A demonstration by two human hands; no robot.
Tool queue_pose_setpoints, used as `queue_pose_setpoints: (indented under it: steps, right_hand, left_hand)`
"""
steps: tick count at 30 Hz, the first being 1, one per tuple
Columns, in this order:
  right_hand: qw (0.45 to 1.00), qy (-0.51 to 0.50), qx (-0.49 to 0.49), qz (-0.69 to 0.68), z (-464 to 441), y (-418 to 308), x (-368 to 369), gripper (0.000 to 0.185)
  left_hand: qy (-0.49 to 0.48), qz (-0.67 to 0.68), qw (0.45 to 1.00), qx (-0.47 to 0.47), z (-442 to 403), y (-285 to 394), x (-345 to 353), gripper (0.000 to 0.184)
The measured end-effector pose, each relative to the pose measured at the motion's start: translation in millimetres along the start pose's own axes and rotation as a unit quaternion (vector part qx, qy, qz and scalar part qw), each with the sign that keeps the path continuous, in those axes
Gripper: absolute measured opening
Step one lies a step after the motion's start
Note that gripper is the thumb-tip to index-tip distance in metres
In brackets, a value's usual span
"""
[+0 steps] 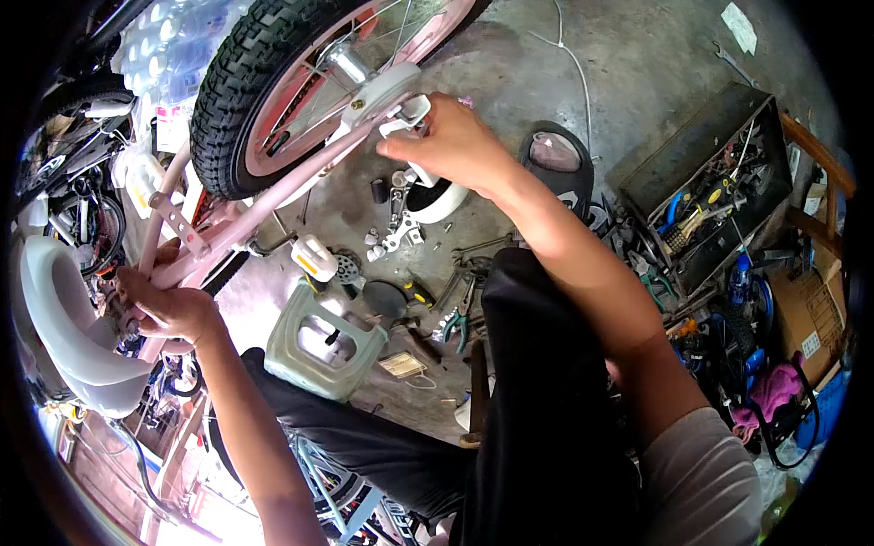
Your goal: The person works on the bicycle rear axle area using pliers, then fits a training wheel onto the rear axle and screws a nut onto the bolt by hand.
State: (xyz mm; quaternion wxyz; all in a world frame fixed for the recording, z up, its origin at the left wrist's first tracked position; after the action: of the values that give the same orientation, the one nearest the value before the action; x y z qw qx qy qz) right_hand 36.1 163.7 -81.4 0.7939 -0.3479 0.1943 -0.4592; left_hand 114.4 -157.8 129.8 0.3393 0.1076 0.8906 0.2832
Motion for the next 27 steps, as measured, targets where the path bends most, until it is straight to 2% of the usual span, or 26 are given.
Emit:
queue_pose_setpoints:
  steps: [1,3,5,8,10,12,13,15,17,18,19,21,23,27]
  right_hand:
    - [1.0,0.001,-0.002,0.001,1.5,-1.7,-3.1,0.047]
    - [0.995,-0.036,-0.04,-0.082,11.9,-9.2,-5.0,0.049]
    - [0.989,-0.064,-0.004,-0.133,7.2,2.5,-2.0,0.054]
    - [0.998,0.016,-0.056,0.021,-0.9,15.6,-8.3,0.06]
    - [0.995,0.022,-0.065,0.073,4.0,9.1,-8.0,0.058]
    - [0.989,0.027,-0.074,0.125,7.7,6.7,-1.3,0.057]
    - [0.982,0.04,-0.073,0.168,9.8,7.1,4.3,0.056]
    - [0.962,0.031,-0.086,0.256,17.2,8.2,7.2,0.052]
    - [0.945,0.102,-0.084,0.299,23.7,33.3,7.9,0.042]
    - [0.962,0.11,-0.057,0.241,29.7,33.7,2.7,0.041]
    - [0.989,0.058,-0.007,0.138,32.6,35.4,-7.4,0.041]
    - [0.989,0.142,0.018,0.039,30.4,40.6,-30.5,0.038]
    - [0.982,0.178,0.053,0.043,20.8,31.9,-60.8,0.044]
    - [0.934,0.238,0.092,0.25,-15.3,33.4,-106.3,0.064]
  left_hand:
    - [-0.005,0.002,1.0,0.0,0.3,0.2,-0.1,0.046]
    - [-0.008,-0.002,1.0,0.0,0.7,-2.8,-4.2,0.046]
    - [0.005,0.011,1.0,0.003,1.4,-10.0,-7.2,0.044]
    - [-0.014,0.022,1.0,-0.013,1.3,-3.3,-5.1,0.042]
    - [-0.01,0.017,1.0,-0.011,1.9,2.2,-3.2,0.042]
    - [-0.029,-0.109,0.992,0.06,0.3,10.7,-1.6,0.044]
    - [-0.03,-0.109,0.992,0.059,0.1,10.4,-0.8,0.044]
    - [-0.002,-0.017,1.0,-0.022,1.0,3.2,-0.5,0.046]
    - [0.008,-0.007,1.0,-0.013,0.1,7.0,3.9,0.047]
    - [0.017,0.003,1.0,-0.001,-0.6,8.2,3.9,0.048]
    - [0.001,0.012,1.0,-0.015,-1.6,4.6,1.1,0.049]
    - [0.004,-0.012,1.0,0.002,-1.1,9.1,1.8,0.052]
    - [-0.033,-0.043,0.998,0.011,-0.7,15.7,3.8,0.055]
    - [-0.029,-0.033,0.999,0.013,-1.0,19.8,6.5,0.056]
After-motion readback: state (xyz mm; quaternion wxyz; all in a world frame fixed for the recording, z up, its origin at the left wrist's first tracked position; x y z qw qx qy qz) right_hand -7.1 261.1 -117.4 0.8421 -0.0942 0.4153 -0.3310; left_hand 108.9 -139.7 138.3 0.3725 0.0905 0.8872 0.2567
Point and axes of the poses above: each hand's wrist, its own z-axis away from the middle knuckle, its own x-axis out of the palm, y = z × x, the point moved 4 cm from there along -z, towards the middle knuckle, and after that the axes turned 14 degrees about x, right-handed, at the moved point
